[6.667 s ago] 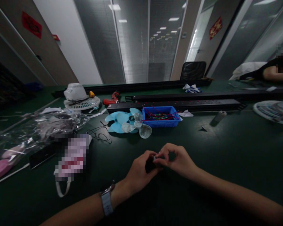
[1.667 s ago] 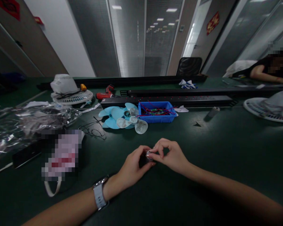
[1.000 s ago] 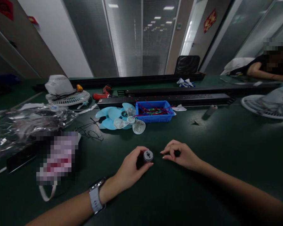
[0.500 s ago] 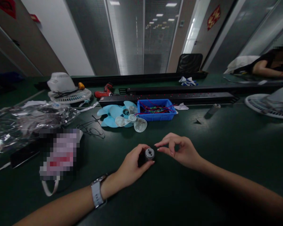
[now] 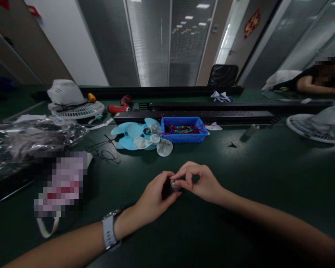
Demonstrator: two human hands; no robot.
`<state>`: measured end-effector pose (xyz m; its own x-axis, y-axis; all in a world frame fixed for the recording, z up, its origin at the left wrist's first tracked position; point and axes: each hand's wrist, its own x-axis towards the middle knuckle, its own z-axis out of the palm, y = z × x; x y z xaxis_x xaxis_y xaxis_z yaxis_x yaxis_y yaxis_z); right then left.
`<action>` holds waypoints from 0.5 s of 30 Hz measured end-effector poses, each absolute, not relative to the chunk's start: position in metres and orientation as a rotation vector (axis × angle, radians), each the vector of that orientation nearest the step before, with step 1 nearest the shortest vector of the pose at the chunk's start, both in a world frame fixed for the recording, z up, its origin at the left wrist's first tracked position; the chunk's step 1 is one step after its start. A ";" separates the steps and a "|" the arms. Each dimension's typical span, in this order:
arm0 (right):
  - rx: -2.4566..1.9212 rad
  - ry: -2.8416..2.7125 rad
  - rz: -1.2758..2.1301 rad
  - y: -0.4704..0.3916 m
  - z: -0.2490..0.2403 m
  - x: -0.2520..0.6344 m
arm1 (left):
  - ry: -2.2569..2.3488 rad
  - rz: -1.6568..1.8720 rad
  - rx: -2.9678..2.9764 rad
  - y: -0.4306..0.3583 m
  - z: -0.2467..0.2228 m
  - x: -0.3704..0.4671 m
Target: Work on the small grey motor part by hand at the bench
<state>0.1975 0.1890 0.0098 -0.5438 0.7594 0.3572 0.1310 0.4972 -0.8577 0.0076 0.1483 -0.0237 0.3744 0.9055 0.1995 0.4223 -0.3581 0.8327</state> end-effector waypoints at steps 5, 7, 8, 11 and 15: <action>-0.739 -1.919 1.145 0.189 0.006 0.199 | 1.151 0.894 1.945 0.148 -0.023 0.008; -0.750 -1.911 1.163 0.188 0.005 0.199 | 1.150 0.891 1.948 0.148 -0.023 0.008; -0.751 -1.914 1.163 0.188 0.005 0.200 | 1.148 0.889 1.948 0.148 -0.023 0.008; -0.743 -1.913 1.142 0.188 0.005 0.199 | 1.142 0.885 1.948 0.148 -0.023 0.008; -0.775 -1.895 1.095 0.187 0.004 0.196 | 1.147 0.875 1.949 0.148 -0.022 0.008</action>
